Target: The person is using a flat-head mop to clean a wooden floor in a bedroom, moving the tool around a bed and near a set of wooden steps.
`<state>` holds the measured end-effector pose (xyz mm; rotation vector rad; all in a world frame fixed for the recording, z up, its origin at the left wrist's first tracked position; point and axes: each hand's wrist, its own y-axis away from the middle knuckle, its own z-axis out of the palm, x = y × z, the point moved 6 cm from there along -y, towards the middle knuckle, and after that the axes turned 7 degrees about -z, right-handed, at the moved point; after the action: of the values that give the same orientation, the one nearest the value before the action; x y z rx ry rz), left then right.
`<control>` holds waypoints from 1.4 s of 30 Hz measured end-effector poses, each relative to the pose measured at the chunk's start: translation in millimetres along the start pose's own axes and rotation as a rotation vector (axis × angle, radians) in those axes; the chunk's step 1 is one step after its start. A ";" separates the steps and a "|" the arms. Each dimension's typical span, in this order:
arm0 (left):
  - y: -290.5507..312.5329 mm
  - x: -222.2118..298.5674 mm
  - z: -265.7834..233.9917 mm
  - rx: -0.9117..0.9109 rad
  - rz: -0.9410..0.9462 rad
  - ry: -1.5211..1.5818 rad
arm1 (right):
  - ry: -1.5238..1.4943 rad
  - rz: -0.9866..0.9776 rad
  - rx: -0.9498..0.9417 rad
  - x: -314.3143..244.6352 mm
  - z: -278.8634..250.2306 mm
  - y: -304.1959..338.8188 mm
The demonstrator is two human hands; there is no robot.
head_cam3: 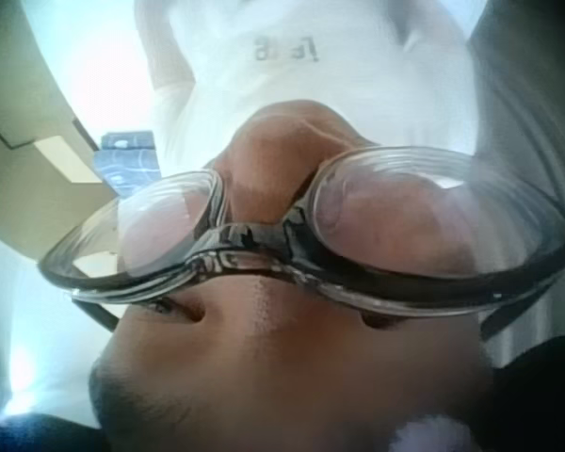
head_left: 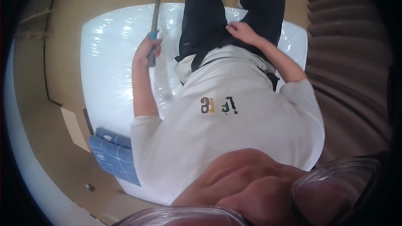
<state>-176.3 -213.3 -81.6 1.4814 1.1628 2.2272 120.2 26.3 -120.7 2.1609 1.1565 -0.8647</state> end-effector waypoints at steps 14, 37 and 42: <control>29.4 45.6 171.5 -0.180 -0.205 0.724 | -1.047 0.372 -0.187 -82.3 16.8 -127.5; -220.0 98.4 216.0 -0.782 -0.513 0.959 | -2.022 0.206 -0.017 1.6 6.9 -176.0; -250.6 21.6 284.0 -0.519 -0.368 0.625 | -1.221 0.529 0.261 96.3 -24.4 -101.8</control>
<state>-1.0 103.2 -195.9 0.3480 0.7944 2.5047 80.8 142.8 -192.2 1.4453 -0.1304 -1.7155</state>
